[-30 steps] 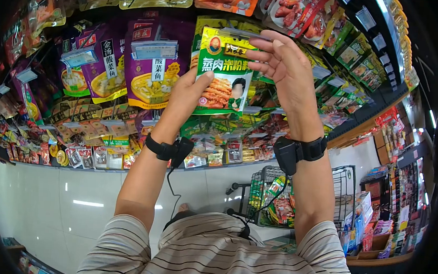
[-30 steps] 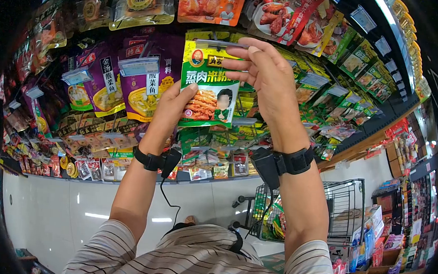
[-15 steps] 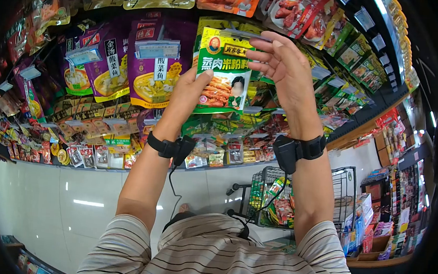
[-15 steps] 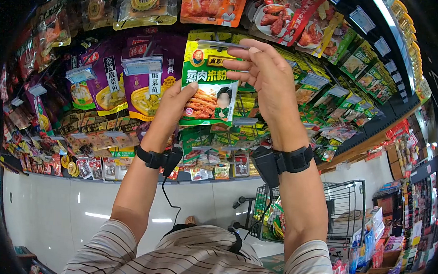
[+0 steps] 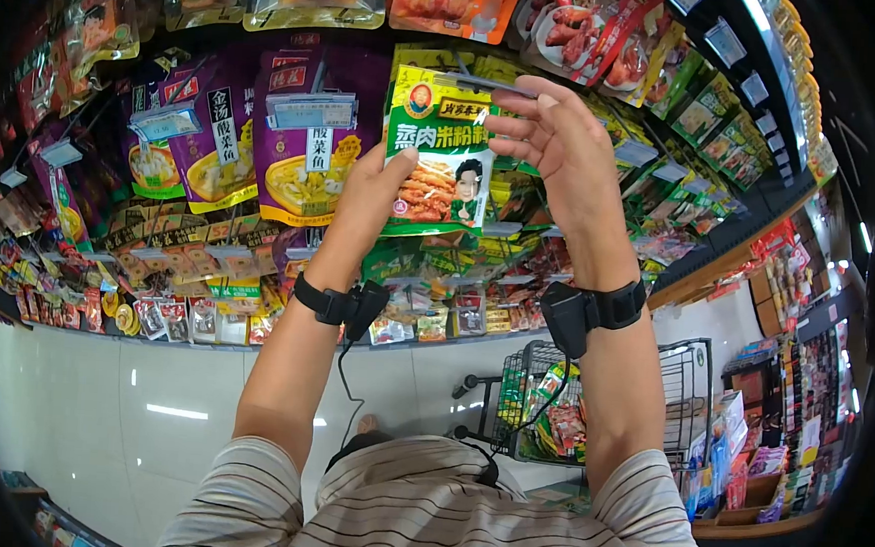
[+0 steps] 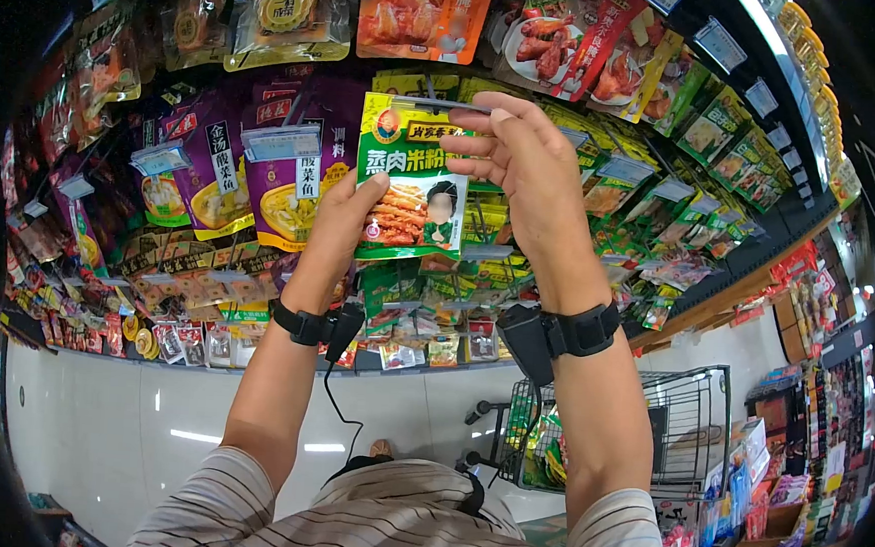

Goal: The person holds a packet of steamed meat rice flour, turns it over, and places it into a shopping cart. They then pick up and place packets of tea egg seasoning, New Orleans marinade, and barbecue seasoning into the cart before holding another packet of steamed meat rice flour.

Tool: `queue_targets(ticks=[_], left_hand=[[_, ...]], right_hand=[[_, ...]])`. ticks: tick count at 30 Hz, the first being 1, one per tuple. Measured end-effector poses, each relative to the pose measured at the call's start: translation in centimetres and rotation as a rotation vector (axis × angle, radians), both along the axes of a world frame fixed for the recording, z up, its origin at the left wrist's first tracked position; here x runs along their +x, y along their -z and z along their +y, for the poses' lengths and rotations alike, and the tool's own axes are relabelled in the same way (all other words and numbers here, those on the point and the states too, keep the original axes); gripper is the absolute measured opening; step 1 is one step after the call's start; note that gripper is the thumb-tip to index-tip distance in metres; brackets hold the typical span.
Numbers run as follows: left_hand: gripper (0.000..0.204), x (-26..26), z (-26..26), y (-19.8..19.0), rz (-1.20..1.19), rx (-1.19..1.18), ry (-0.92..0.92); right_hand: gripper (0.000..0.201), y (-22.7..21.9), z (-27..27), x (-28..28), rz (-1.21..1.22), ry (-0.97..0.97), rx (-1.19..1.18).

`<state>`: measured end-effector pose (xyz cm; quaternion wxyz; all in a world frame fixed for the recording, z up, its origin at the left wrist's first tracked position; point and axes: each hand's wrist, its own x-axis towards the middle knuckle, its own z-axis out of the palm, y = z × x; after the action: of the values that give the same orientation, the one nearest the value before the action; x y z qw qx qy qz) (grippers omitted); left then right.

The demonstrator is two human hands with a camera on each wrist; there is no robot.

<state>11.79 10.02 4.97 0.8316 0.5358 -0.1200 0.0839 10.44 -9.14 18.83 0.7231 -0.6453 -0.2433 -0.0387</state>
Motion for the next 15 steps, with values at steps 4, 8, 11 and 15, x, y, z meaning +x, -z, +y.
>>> queue_targets(ticks=[4, 8, 11, 15], left_hand=[[0.031, -0.4, 0.2, -0.5, 0.028, -0.013, 0.009], [0.032, 0.2, 0.3, 0.2, 0.039, -0.019, 0.019], [0.032, 0.4, -0.1, -0.2, 0.048, -0.042, -0.003], [0.033, 2.6, 0.2, -0.1, 0.043, 0.092, -0.147]], right_hand=[[0.037, 0.3, -0.1, 0.2, 0.014, -0.013, 0.012], [0.039, 0.7, 0.0, 0.6, 0.042, -0.001, 0.027], [0.040, 1.2, 0.0, 0.8, 0.058, 0.005, 0.044], [0.042, 1.7, -0.2, 0.8, 0.077, -0.014, 0.052]])
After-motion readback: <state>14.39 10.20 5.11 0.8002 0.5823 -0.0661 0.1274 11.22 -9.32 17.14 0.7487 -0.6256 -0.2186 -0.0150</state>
